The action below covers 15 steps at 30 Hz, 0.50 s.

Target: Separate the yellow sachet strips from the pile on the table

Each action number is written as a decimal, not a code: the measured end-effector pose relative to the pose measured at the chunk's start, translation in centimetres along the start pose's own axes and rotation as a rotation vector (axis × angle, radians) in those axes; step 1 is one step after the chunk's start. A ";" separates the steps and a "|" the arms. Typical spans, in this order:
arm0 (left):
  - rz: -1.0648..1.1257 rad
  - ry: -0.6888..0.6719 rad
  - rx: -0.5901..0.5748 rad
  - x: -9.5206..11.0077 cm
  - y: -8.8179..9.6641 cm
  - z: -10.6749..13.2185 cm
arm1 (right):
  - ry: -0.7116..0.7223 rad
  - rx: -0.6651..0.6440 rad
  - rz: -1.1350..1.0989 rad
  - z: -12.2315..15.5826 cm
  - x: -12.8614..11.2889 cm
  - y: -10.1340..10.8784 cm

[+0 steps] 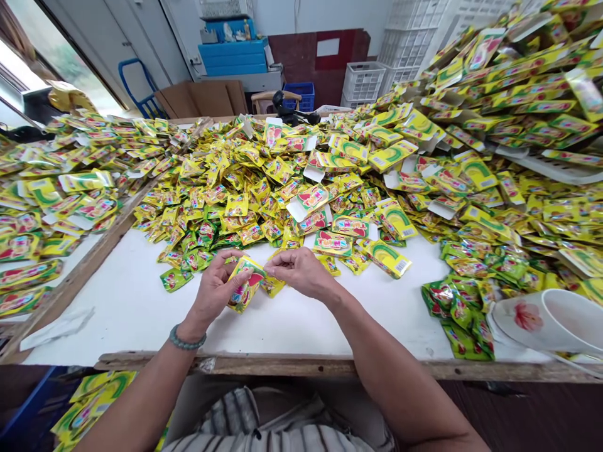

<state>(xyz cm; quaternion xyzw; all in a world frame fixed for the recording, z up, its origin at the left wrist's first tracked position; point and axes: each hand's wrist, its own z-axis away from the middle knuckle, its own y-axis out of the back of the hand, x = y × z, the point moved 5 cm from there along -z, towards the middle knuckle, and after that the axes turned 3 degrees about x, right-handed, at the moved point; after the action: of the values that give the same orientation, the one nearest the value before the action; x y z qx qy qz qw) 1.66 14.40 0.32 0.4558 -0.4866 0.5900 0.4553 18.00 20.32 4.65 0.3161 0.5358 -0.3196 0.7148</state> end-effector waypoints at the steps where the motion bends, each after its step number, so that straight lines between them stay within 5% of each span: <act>1: -0.012 0.001 -0.016 0.0 0.0 0.0 | -0.009 -0.008 0.030 0.0 0.1 0.2; 5: -0.056 0.008 -0.085 0.3 -0.5 0.1 | 0.023 -0.010 0.125 -0.3 0.1 0.8; 9: -0.042 0.061 -0.132 0.2 -1.2 0.3 | 0.225 0.041 0.196 -0.3 -0.7 0.2; 15: 0.050 0.086 -0.046 -0.2 -0.8 0.0 | 0.465 0.170 0.465 1.0 -1.9 -2.5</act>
<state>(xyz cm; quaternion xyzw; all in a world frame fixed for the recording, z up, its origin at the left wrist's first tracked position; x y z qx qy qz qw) 2.51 14.44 0.30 0.4071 -0.4914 0.6089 0.4713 16.17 18.25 6.49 0.5528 0.5696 -0.1111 0.5980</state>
